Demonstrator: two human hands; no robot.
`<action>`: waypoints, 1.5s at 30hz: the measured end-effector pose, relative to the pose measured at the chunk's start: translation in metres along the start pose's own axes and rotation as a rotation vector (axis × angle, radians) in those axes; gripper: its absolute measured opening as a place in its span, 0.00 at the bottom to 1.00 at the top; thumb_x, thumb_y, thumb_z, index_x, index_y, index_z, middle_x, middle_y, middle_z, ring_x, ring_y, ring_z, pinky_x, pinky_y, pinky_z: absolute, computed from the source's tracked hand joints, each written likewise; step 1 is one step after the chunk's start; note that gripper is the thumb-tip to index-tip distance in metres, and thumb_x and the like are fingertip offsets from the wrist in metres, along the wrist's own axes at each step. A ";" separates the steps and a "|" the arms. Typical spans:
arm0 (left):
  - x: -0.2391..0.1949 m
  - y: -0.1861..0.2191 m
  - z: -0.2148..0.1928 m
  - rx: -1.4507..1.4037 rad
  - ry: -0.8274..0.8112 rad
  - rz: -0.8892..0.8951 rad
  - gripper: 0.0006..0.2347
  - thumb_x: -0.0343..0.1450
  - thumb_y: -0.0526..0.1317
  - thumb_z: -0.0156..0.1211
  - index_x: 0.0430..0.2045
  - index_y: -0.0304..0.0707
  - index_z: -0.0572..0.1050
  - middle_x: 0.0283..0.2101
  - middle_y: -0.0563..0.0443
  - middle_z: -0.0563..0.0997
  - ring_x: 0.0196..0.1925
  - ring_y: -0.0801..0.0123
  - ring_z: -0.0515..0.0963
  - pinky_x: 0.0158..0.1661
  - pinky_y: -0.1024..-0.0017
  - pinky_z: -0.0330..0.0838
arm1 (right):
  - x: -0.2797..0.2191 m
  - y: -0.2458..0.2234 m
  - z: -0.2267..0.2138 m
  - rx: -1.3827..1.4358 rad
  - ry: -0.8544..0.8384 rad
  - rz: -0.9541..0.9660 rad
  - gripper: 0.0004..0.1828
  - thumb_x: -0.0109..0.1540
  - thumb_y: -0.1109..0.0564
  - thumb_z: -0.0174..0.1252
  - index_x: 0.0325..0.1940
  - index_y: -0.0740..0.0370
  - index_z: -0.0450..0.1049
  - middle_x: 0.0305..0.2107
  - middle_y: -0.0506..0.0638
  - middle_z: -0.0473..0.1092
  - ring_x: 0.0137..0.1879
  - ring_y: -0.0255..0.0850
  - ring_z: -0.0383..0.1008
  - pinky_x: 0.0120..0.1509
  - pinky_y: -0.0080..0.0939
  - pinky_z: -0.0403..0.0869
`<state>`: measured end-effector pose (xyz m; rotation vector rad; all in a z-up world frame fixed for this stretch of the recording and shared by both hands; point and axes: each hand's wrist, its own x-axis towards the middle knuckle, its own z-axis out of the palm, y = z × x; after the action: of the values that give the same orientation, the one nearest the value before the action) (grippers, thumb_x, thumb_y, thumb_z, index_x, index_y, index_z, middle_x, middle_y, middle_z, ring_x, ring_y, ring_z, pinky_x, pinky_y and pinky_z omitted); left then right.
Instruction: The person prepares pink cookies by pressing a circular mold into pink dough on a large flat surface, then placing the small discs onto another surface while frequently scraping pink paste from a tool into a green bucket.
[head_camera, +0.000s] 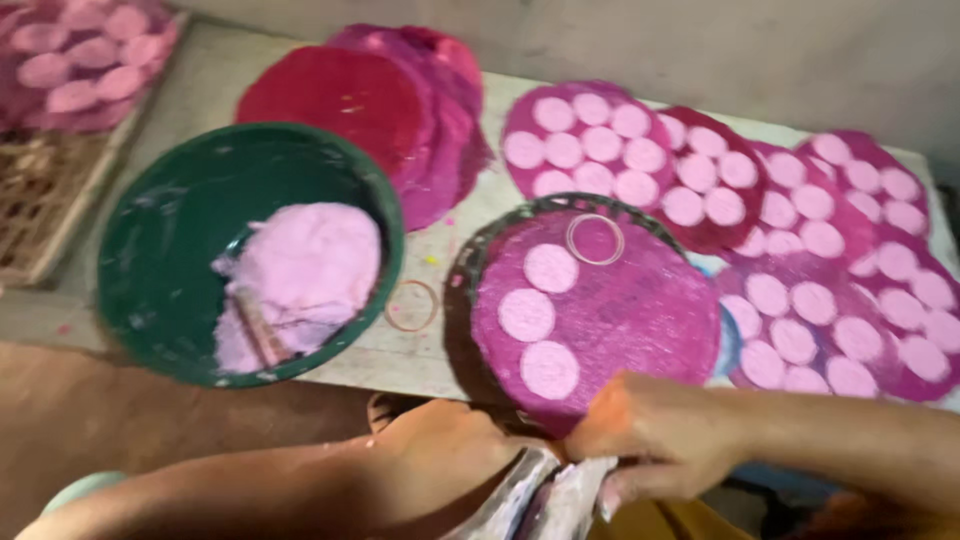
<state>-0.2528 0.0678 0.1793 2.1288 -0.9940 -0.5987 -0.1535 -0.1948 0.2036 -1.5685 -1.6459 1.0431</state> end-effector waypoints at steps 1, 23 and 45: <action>-0.019 0.004 -0.005 -0.041 -0.003 -0.034 0.17 0.66 0.43 0.56 0.50 0.48 0.75 0.34 0.43 0.83 0.37 0.48 0.84 0.38 0.54 0.75 | 0.012 0.002 0.002 0.040 -0.018 -0.021 0.31 0.74 0.33 0.46 0.37 0.63 0.69 0.28 0.54 0.69 0.36 0.56 0.74 0.39 0.51 0.69; -0.254 -0.213 -0.018 -1.164 1.249 0.173 0.15 0.69 0.31 0.62 0.46 0.44 0.67 0.40 0.52 0.77 0.39 0.70 0.79 0.37 0.70 0.78 | 0.343 0.046 -0.099 -1.049 0.753 0.020 0.25 0.62 0.48 0.64 0.58 0.60 0.66 0.48 0.60 0.67 0.45 0.51 0.72 0.45 0.50 0.73; -0.250 -0.325 -0.033 0.264 1.560 -0.577 0.16 0.73 0.43 0.65 0.55 0.47 0.76 0.79 0.43 0.48 0.67 0.59 0.74 0.70 0.60 0.58 | 0.428 0.146 -0.018 -0.885 -0.312 0.623 0.26 0.64 0.56 0.48 0.68 0.53 0.66 0.29 0.60 0.77 0.36 0.58 0.80 0.37 0.57 0.76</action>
<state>-0.2285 0.4282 -0.0166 2.1994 0.4417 0.9590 -0.1055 0.2294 0.0522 -2.7379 -2.0318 0.9127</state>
